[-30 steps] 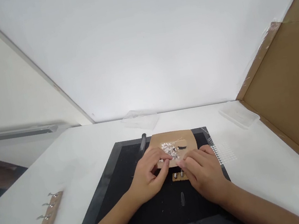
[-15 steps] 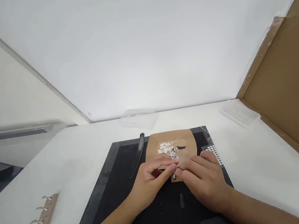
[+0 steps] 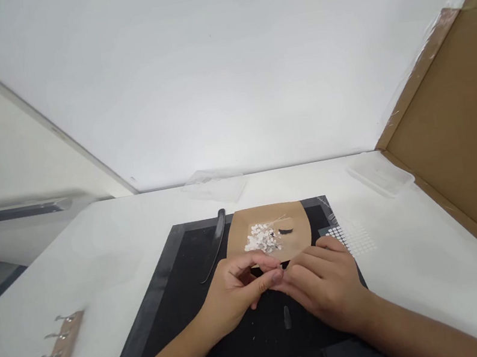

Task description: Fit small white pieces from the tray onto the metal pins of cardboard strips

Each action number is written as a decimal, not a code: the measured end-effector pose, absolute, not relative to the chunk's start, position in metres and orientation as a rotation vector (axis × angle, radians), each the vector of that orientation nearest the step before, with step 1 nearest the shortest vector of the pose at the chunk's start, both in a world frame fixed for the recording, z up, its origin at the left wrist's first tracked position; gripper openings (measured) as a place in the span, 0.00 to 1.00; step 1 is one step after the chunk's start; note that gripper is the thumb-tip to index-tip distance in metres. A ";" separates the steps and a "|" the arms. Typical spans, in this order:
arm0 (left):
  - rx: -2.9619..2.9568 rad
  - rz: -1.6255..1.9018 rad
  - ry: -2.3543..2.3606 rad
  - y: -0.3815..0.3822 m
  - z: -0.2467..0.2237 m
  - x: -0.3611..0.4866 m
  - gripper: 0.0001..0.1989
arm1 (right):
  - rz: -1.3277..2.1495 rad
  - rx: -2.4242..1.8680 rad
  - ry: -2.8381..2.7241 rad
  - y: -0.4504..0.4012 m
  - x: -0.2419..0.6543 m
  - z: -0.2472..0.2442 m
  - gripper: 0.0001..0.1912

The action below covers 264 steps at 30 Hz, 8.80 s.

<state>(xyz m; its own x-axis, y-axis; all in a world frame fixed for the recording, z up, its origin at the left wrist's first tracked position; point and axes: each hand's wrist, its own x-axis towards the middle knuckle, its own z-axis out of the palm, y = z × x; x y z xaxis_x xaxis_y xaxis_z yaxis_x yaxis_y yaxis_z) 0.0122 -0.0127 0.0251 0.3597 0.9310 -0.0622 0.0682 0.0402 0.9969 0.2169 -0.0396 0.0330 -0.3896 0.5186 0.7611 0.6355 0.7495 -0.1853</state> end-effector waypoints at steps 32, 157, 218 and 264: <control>2.434 1.297 0.812 -0.003 0.017 0.001 0.05 | 0.122 -1.076 -2.345 -0.021 0.242 0.027 0.23; 2.270 1.256 0.522 -0.009 0.036 0.002 0.12 | 0.273 -0.865 -2.093 -0.035 0.223 0.031 0.07; 2.048 1.332 0.591 -0.011 0.029 0.007 0.11 | -0.201 -0.808 -2.179 -0.030 0.229 0.031 0.04; 2.285 1.363 0.602 -0.014 0.043 0.004 0.10 | 0.223 -0.875 -2.049 -0.031 0.224 0.028 0.03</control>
<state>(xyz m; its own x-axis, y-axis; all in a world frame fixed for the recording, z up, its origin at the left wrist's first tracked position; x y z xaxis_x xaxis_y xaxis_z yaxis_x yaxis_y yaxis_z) 0.0044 -0.0142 0.0430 0.4284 0.5548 0.7132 0.1529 -0.8224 0.5479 0.2239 -0.0308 0.0285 -0.3726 0.6574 0.6550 0.5009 0.7366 -0.4544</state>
